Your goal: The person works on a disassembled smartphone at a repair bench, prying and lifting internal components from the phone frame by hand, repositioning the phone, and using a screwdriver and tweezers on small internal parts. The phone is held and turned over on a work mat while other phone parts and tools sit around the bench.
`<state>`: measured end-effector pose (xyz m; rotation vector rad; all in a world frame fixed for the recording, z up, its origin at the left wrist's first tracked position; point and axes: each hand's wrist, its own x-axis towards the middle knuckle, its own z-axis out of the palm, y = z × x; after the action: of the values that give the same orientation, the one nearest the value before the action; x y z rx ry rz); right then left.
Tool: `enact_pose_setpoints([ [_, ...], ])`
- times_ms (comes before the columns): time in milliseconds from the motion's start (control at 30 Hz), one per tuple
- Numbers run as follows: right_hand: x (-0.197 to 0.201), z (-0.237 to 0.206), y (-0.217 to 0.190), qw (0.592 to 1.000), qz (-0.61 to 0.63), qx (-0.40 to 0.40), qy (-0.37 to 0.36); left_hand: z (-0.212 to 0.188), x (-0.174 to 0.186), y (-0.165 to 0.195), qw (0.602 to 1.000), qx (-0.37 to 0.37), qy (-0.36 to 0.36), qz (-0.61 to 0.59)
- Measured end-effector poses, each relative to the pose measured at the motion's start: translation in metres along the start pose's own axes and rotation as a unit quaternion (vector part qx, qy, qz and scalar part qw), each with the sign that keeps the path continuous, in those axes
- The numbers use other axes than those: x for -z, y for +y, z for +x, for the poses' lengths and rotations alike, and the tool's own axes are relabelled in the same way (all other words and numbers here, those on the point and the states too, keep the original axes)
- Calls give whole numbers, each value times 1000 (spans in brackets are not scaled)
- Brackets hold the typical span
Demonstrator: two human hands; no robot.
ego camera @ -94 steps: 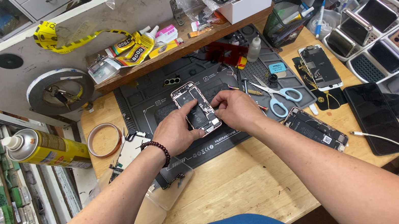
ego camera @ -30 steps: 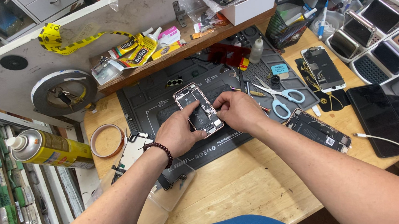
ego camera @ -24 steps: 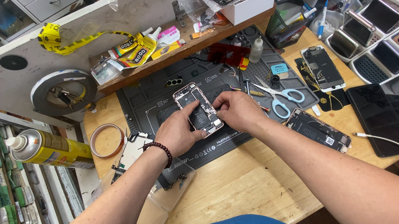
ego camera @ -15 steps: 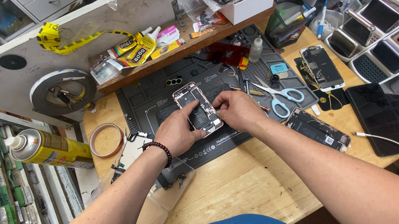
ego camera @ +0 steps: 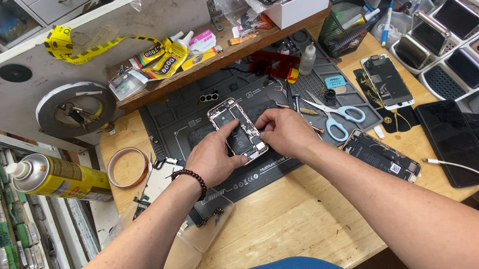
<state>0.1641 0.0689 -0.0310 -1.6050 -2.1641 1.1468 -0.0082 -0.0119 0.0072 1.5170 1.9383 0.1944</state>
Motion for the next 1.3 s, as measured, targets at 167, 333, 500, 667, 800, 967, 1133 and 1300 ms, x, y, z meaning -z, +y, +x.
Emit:
enact_pose_setpoints([
  [167, 0, 0, 2, 1000, 3, 3, 1, 0, 0, 0, 1000, -13, 10, 0],
  [333, -2, 1, 3, 1000, -2, 5, 6, 0, 0, -1, 1000, -8, 7, -1],
  [500, -1, 0, 2, 1000, 1, 8, 3, 0, -1, 0, 1000, -13, 9, -8],
  [667, 0, 0, 0, 1000, -7, 5, 1, 0, -1, 0, 1000, -4, 6, -3],
  [800, 0, 0, 0, 1000, -8, 2, 1, 0, -1, -1, 1000, -8, 8, -6],
  [967, -1, 1, 2, 1000, -6, 10, 6, 1, -2, -3, 1000, -19, 14, -6],
  [1133, -2, 3, 5, 1000, -8, 6, 3, 0, -2, -2, 1000, -7, 6, -14],
  [1300, -2, 4, 6, 1000, -7, 16, 7, -1, 0, -1, 1000, -16, 12, -10],
])
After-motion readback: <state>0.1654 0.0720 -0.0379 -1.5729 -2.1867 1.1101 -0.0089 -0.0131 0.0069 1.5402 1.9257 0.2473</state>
